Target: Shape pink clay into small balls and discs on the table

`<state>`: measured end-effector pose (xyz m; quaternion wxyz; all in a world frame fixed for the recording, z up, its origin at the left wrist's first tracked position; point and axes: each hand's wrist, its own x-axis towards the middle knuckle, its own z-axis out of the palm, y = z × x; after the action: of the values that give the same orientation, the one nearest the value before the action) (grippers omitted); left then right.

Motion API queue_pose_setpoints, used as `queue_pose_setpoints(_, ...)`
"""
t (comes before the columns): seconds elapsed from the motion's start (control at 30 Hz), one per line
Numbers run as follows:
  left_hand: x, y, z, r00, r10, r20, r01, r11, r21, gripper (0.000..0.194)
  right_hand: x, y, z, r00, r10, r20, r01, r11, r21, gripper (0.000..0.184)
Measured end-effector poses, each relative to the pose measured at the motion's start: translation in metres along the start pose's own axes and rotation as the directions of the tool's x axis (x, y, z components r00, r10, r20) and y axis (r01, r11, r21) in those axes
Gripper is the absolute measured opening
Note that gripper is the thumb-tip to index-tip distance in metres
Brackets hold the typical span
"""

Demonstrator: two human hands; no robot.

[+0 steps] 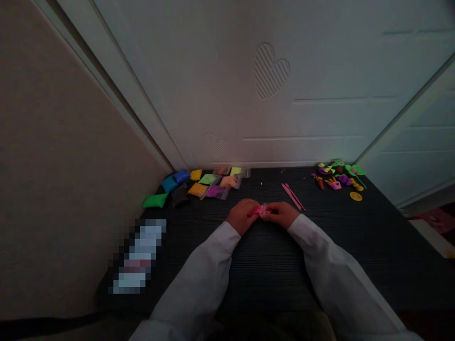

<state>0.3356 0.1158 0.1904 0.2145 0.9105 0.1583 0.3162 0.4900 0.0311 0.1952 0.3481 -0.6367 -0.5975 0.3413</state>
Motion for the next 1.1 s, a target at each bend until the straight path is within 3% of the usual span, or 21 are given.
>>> queue_pose_setpoints(0.27,0.003,0.003,-0.002,0.998,-0.066,-0.003,0.066,0.997,-0.038,0.021,0.000,0.002,-0.008,0.998,0.056,0.014,-0.058,0.949,0.310,0.022)
queue_pose_setpoints(0.4,0.003,-0.003,-0.009,0.992,-0.123,-0.035,0.123,0.992,-0.017,0.022,-0.003,0.006,-0.023,0.991,0.098,-0.095,-0.040,0.875,0.482,0.025)
queue_pose_setpoints(0.53,0.002,-0.011,-0.015,0.985,-0.159,-0.067,0.160,0.987,0.017,0.021,-0.011,0.005,-0.043,0.935,0.134,-0.328,0.121,0.749,0.651,0.022)
queue_pose_setpoints(0.57,0.002,-0.011,-0.015,0.986,-0.155,-0.069,0.156,0.987,0.022,0.021,-0.013,0.004,-0.047,0.897,0.180,-0.404,0.215,0.621,0.754,0.019)
queue_pose_setpoints(0.6,0.002,-0.011,-0.015,0.986,-0.149,-0.070,0.151,0.988,0.025,0.020,-0.014,0.003,-0.050,0.889,0.218,-0.402,0.234,0.537,0.810,0.016)
queue_pose_setpoints(0.67,0.003,-0.009,-0.014,0.988,-0.137,-0.069,0.139,0.990,0.020,0.020,-0.013,0.000,-0.051,0.871,0.286,-0.400,0.227,0.488,0.843,0.013)
queue_pose_setpoints(0.77,0.004,-0.005,-0.012,0.991,-0.123,-0.060,0.124,0.992,0.011,0.020,-0.008,-0.004,-0.038,0.866,0.317,-0.386,0.143,0.584,0.799,0.014)
queue_pose_setpoints(0.83,0.004,-0.003,-0.012,0.992,-0.115,-0.047,0.116,0.993,0.008,0.020,-0.005,-0.006,-0.025,0.885,0.290,-0.364,0.096,0.652,0.752,0.028)
queue_pose_setpoints(0.9,0.004,-0.003,-0.011,0.993,-0.114,-0.042,0.114,0.993,0.003,0.019,-0.003,-0.008,-0.012,0.930,0.143,-0.339,0.009,0.912,0.410,0.029)
queue_pose_setpoints(0.93,0.004,-0.003,-0.011,0.992,-0.115,-0.043,0.115,0.993,-0.001,0.019,-0.003,-0.008,-0.007,0.950,0.082,-0.301,-0.014,0.975,0.222,0.027)
queue_pose_setpoints(1.0,0.003,-0.004,-0.010,0.993,-0.110,-0.038,0.109,0.994,-0.007,0.018,-0.004,-0.009,0.000,0.967,0.012,-0.254,-0.014,1.000,-0.004,0.026)
queue_pose_setpoints(1.1,0.002,-0.005,-0.007,0.997,-0.071,-0.018,0.071,0.997,-0.015,0.017,-0.004,-0.010,0.004,0.968,-0.002,-0.253,-0.006,1.000,-0.031,0.023)
